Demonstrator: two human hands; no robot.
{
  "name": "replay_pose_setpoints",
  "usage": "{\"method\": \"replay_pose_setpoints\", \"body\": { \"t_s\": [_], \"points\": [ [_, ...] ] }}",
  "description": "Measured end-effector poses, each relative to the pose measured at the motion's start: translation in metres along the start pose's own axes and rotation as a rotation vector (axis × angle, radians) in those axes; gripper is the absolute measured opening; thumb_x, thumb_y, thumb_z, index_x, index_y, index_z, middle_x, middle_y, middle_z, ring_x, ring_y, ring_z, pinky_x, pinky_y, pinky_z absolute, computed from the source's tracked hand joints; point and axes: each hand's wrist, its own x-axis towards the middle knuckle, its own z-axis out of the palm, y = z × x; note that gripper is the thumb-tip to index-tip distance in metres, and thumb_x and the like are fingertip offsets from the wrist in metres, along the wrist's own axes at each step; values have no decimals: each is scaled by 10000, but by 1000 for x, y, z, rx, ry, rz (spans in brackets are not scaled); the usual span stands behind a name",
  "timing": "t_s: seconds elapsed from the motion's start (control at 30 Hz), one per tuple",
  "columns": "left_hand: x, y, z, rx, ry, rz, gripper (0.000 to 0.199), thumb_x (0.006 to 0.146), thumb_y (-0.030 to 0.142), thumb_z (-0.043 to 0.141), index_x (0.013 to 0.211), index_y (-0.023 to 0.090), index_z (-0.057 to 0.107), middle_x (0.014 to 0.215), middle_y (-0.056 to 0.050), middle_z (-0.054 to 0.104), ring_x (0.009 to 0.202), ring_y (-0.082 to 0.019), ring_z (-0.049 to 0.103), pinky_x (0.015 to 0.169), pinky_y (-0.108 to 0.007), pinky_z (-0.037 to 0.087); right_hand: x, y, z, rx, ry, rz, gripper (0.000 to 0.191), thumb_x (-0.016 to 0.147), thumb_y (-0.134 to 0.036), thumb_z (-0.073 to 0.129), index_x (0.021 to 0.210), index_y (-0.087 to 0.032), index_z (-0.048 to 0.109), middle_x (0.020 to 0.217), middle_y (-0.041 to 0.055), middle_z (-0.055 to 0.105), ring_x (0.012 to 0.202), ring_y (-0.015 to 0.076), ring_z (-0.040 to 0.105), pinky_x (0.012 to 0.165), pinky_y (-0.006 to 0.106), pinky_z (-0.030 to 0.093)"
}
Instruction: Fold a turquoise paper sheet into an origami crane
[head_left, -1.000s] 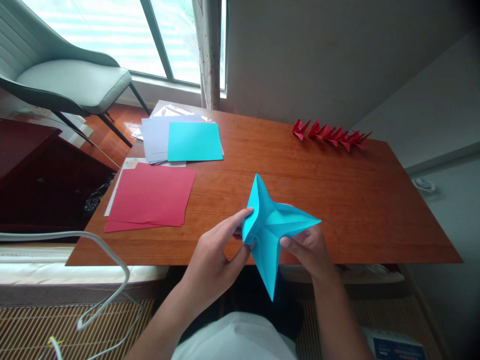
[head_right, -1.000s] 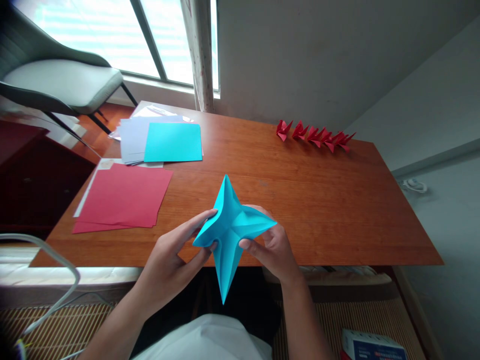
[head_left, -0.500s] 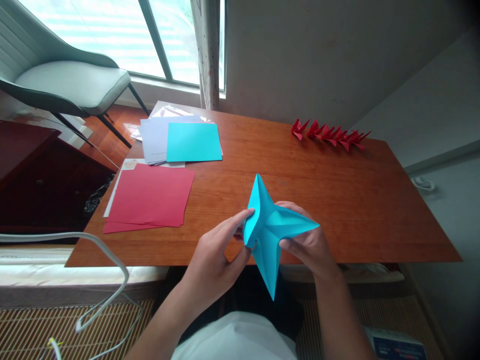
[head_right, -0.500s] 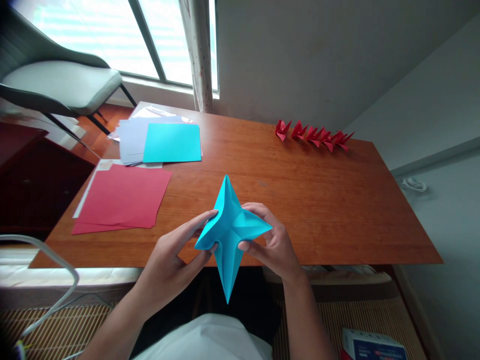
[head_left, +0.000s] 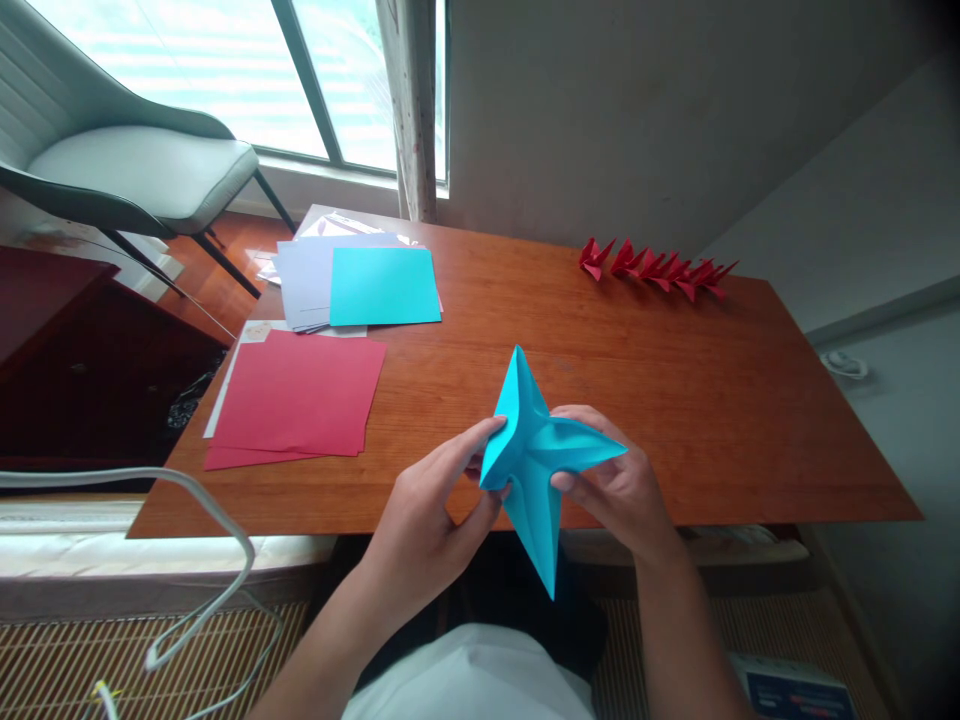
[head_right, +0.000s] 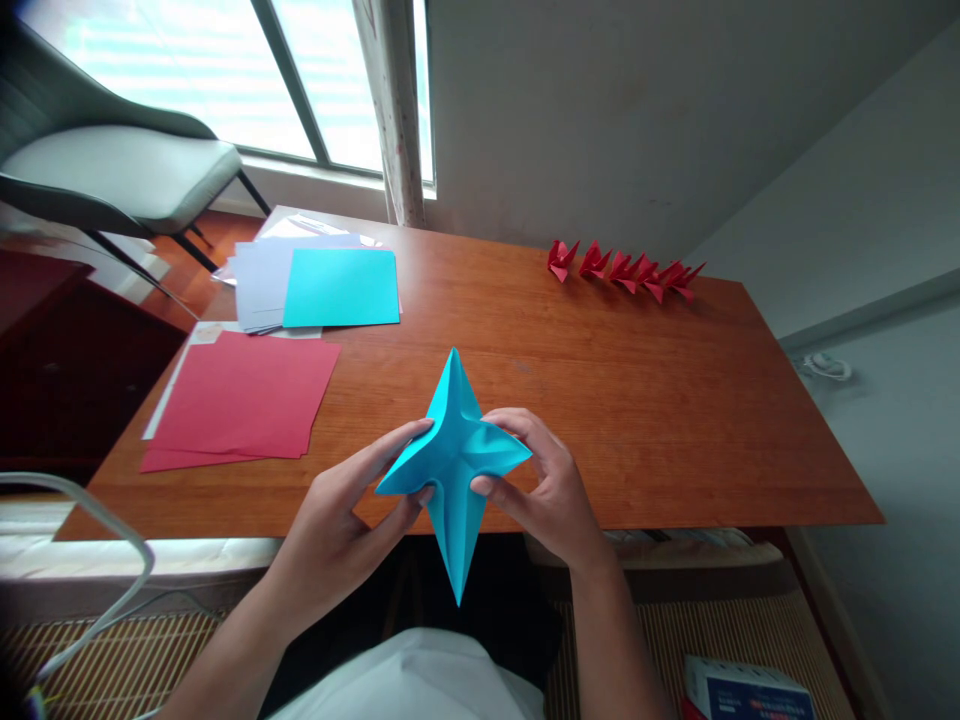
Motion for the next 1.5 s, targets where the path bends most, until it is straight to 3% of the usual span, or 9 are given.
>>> {"method": "replay_pose_setpoints", "body": {
  "t_s": [0.3,0.63,0.77,0.97,1.23,1.5],
  "points": [
    [1,0,1,-19,60,-8,461,919,199,655,1371,224,562,1327,-90,686,1196,-225,664,1002,-315,540,-2,6,4,14,49,58,425,847,-404,774,1232,-286,637,1273,65,665,1186,278,631,992,395,545],
    [-3,-3,-1,24,49,-19,471,907,168,637,1371,221,576,1285,-69,718,1116,-216,708,920,-273,569,0,-10,6,-288,58,-61,369,871,-426,743,1203,-294,647,1237,54,684,1143,269,645,984,391,532],
    [-4,0,-3,12,25,-36,496,919,190,640,1405,227,555,1293,-59,720,1146,-218,704,913,-253,572,-3,-13,7,-294,52,-24,393,877,-421,739,1235,-299,632,1199,44,714,1063,255,683,922,370,562],
    [-6,-3,-4,-181,27,-107,547,940,204,644,1459,305,506,1421,-39,638,1290,-219,619,1047,-295,527,-4,-4,8,-113,25,26,497,901,-408,715,1371,-308,588,1342,52,677,1219,283,644,1018,412,543],
    [-6,-7,-3,-494,8,-256,471,924,293,691,1378,217,589,1378,-109,658,1243,-264,649,1025,-362,568,-4,2,5,35,32,70,409,885,-394,737,1276,-297,666,1290,45,704,1182,270,665,999,400,562],
    [-6,-9,-2,-565,67,-300,468,886,287,745,1329,215,611,1289,-101,701,1165,-237,684,993,-346,581,-6,7,6,-24,57,38,343,910,-344,715,1248,-315,664,1218,26,724,1170,245,657,984,355,548]
  ]
}}
